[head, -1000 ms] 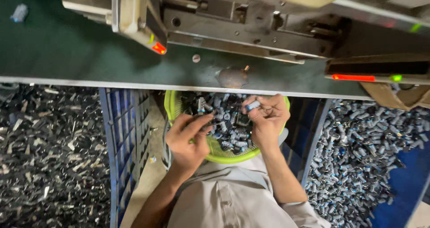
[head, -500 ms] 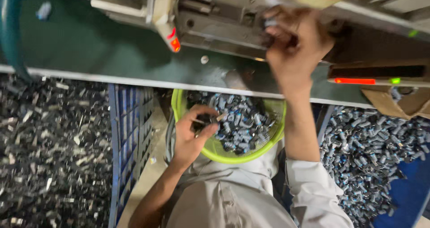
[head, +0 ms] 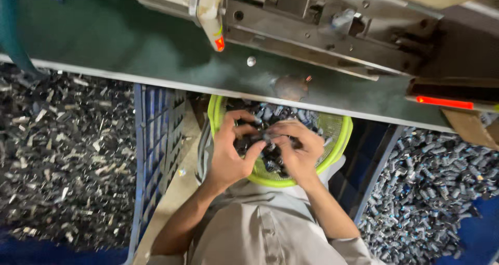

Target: The person repeatedly picks small cylindrical components and metal rings from a green basket, attaches the components to the rings, and places the assembled keychains into a blue bin. The person occasionally adjusts the position of the basket and the bin.

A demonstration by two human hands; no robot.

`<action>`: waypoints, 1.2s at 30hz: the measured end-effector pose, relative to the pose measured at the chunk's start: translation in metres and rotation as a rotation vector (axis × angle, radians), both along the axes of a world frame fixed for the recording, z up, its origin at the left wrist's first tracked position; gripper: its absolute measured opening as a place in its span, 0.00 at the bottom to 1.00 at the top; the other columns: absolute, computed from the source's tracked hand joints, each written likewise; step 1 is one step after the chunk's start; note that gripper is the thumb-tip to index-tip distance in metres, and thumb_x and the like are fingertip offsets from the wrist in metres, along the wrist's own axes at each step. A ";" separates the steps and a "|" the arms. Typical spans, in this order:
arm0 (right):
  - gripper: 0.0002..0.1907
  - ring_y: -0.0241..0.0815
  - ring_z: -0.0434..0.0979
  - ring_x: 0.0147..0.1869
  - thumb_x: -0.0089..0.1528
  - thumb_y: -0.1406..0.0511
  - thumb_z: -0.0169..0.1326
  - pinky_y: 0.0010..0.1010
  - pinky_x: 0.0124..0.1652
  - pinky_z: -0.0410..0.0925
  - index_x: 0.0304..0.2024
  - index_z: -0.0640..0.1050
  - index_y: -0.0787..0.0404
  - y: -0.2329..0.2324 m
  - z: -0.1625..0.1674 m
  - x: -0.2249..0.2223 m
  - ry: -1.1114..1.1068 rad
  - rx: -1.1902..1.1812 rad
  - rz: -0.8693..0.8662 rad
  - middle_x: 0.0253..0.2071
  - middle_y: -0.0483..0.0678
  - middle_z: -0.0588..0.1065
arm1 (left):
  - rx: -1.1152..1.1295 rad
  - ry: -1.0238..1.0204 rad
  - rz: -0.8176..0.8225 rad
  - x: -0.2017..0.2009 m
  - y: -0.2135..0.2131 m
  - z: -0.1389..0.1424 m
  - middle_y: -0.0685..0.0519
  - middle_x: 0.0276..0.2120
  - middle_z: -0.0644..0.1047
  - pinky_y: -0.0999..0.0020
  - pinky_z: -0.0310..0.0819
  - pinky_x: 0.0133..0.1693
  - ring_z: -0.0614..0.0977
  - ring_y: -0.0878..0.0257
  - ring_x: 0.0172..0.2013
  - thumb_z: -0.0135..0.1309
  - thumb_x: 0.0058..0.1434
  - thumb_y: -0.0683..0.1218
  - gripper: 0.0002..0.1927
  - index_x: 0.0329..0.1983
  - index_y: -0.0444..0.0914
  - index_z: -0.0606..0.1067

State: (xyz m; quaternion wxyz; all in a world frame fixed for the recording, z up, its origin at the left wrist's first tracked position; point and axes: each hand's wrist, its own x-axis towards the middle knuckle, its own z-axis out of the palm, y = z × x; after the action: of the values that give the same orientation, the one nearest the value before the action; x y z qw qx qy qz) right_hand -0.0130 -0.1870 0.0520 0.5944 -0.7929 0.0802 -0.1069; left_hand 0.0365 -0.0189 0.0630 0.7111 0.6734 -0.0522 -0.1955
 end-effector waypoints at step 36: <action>0.19 0.34 0.78 0.45 0.71 0.87 0.58 0.23 0.46 0.71 0.53 0.67 0.67 -0.095 0.043 0.132 -0.556 -0.445 -0.143 0.42 0.49 0.75 | 0.633 -0.765 -0.011 -0.011 0.071 0.015 0.47 0.40 0.82 0.61 0.81 0.46 0.84 0.51 0.44 0.60 0.59 0.41 0.10 0.43 0.35 0.78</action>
State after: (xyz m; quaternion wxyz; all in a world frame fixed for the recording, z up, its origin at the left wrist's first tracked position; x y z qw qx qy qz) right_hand 0.1191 -0.2816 0.0945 0.3975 -0.8358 -0.0547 -0.3747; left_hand 0.0252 0.0519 0.0781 0.4004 0.8796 -0.2509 0.0556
